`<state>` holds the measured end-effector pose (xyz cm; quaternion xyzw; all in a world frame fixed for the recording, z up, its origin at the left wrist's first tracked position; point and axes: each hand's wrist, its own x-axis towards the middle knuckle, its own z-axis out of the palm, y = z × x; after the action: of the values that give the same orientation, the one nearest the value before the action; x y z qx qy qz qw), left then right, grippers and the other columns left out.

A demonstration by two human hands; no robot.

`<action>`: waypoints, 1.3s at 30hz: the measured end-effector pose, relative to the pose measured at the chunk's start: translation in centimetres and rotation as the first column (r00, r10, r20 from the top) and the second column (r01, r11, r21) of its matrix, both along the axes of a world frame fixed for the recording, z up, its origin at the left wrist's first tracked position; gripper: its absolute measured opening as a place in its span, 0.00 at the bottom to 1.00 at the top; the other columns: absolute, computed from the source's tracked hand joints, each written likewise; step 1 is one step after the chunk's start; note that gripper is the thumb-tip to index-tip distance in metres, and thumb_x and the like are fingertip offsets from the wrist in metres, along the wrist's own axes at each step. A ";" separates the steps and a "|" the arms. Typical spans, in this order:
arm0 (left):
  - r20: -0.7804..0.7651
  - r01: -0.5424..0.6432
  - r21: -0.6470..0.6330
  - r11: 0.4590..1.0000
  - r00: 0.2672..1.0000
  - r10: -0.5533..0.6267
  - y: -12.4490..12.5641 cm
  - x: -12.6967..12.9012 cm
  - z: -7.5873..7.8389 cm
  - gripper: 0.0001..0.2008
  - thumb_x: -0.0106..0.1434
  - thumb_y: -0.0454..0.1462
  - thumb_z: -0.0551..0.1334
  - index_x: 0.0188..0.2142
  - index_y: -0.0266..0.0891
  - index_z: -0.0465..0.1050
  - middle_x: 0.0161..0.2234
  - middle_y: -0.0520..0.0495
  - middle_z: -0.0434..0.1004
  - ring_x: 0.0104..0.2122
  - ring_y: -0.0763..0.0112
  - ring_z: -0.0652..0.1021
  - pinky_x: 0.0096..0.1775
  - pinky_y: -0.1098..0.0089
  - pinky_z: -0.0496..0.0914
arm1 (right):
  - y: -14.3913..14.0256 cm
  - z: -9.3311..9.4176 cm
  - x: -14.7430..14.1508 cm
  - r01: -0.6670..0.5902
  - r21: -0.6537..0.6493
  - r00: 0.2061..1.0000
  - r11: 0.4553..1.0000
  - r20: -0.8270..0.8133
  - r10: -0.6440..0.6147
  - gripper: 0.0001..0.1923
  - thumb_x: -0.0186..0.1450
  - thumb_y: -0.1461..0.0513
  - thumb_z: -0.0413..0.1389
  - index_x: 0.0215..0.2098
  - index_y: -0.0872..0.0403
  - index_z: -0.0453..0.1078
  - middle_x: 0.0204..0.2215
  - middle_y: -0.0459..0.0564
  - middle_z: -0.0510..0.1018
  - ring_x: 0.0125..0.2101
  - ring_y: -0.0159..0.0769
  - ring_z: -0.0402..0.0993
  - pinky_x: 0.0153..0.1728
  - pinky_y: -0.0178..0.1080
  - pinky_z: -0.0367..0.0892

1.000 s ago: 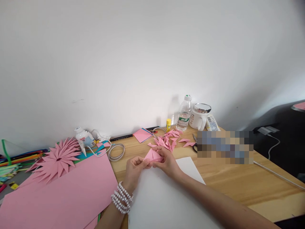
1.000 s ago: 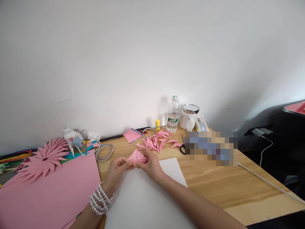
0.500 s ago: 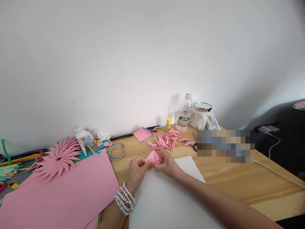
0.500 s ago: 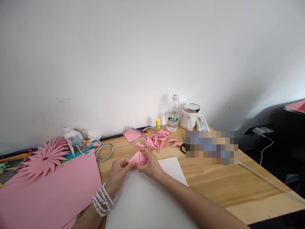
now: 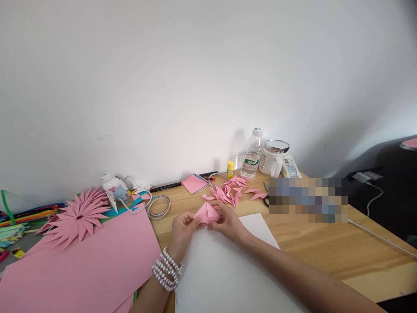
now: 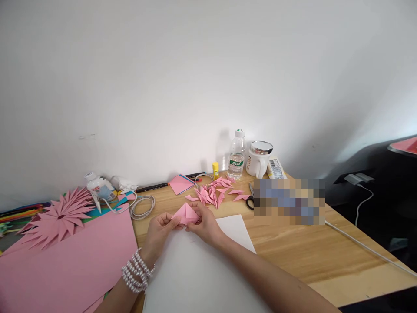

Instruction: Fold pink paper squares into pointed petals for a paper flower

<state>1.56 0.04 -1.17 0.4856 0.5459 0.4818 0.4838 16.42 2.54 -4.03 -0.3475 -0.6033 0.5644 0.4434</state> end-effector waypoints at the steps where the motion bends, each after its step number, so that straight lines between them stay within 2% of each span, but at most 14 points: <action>1: 0.007 -0.003 -0.001 1.000 1.000 0.003 0.0 0.0 0.0 0.11 0.47 0.41 0.64 0.21 0.34 0.69 0.20 0.46 0.76 0.22 0.69 0.76 0.29 0.70 0.69 | 0.0 0.0 0.0 0.002 -0.014 1.000 1.000 -0.015 -0.002 0.19 0.49 0.68 0.54 0.39 0.53 0.59 0.26 0.43 0.72 0.23 0.30 0.71 0.25 0.35 0.69; 8: 0.033 -0.007 0.021 1.000 0.999 0.006 0.1 -0.2 0.3 0.11 0.47 0.41 0.64 0.22 0.33 0.69 0.21 0.45 0.77 0.24 0.68 0.76 0.31 0.68 0.70 | 0.2 -0.2 -0.2 0.007 -0.128 0.993 0.992 -0.114 -0.022 0.18 0.49 0.68 0.54 0.38 0.53 0.58 0.23 0.41 0.71 0.22 0.29 0.71 0.29 0.40 0.72; 14: 0.067 -0.006 0.043 0.999 0.998 0.004 0.2 -0.3 0.2 0.10 0.48 0.40 0.64 0.23 0.34 0.68 0.22 0.46 0.76 0.24 0.69 0.76 0.32 0.67 0.71 | 0.1 0.4 0.0 -0.071 -0.163 0.987 0.984 -0.156 0.046 0.22 0.48 0.65 0.58 0.40 0.53 0.58 0.26 0.43 0.72 0.27 0.31 0.71 0.31 0.42 0.72; 18: 0.065 0.002 0.028 1.000 0.998 -0.003 0.0 -0.2 0.3 0.10 0.49 0.40 0.63 0.23 0.34 0.67 0.22 0.46 0.76 0.24 0.68 0.76 0.32 0.67 0.71 | 0.0 0.5 0.0 0.021 -0.198 0.988 0.980 -0.145 -0.050 0.23 0.46 0.60 0.62 0.37 0.53 0.57 0.21 0.40 0.71 0.22 0.31 0.71 0.28 0.41 0.71; 21: 0.087 0.009 0.013 1.000 0.996 -0.010 -0.1 0.0 0.4 0.10 0.50 0.40 0.63 0.25 0.33 0.67 0.23 0.44 0.77 0.25 0.68 0.77 0.32 0.66 0.72 | 0.1 0.4 0.1 0.110 -0.174 0.974 0.979 -0.179 -0.141 0.20 0.45 0.58 0.63 0.30 0.53 0.58 0.19 0.40 0.70 0.21 0.31 0.71 0.27 0.38 0.70; 24: 0.096 0.039 -0.007 0.999 0.995 -0.038 -0.1 0.0 0.4 0.11 0.49 0.39 0.64 0.27 0.33 0.68 0.25 0.43 0.78 0.26 0.67 0.77 0.32 0.66 0.72 | 0.2 0.4 0.1 0.121 -0.128 0.977 0.984 -0.162 -0.141 0.17 0.43 0.57 0.63 0.23 0.56 0.62 0.20 0.44 0.72 0.24 0.32 0.72 0.29 0.36 0.69; 29: 0.107 0.119 -0.055 0.991 0.988 -0.113 0.0 0.1 0.4 0.17 0.46 0.37 0.65 0.35 0.31 0.70 0.31 0.39 0.78 0.29 0.63 0.78 0.33 0.64 0.72 | 0.2 0.6 0.2 0.130 -0.119 0.976 0.984 -0.161 -0.148 0.16 0.44 0.56 0.63 0.25 0.57 0.66 0.23 0.46 0.73 0.25 0.33 0.72 0.30 0.37 0.69; 34: 0.095 0.133 -0.081 0.988 0.988 -0.125 -0.1 0.2 0.4 0.16 0.47 0.37 0.65 0.35 0.29 0.70 0.29 0.38 0.78 0.26 0.64 0.78 0.31 0.65 0.73 | 0.3 0.3 0.1 0.099 -0.088 0.986 0.991 -0.125 -0.109 0.16 0.44 0.54 0.62 0.24 0.57 0.67 0.23 0.47 0.74 0.24 0.31 0.70 0.28 0.36 0.68; 39: 0.079 0.149 -0.097 0.984 0.987 -0.141 -0.1 0.1 0.2 0.16 0.48 0.38 0.64 0.35 0.29 0.71 0.29 0.38 0.78 0.27 0.65 0.77 0.31 0.67 0.72 | 0.5 0.0 0.1 0.078 -0.069 0.995 0.995 -0.060 -0.082 0.17 0.44 0.52 0.62 0.21 0.58 0.66 0.18 0.44 0.70 0.20 0.28 0.67 0.23 0.33 0.65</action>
<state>1.69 -0.09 -0.93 0.4811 0.5154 0.4336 0.5611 16.56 3.00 -4.05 -0.3682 -0.5556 0.5768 0.4723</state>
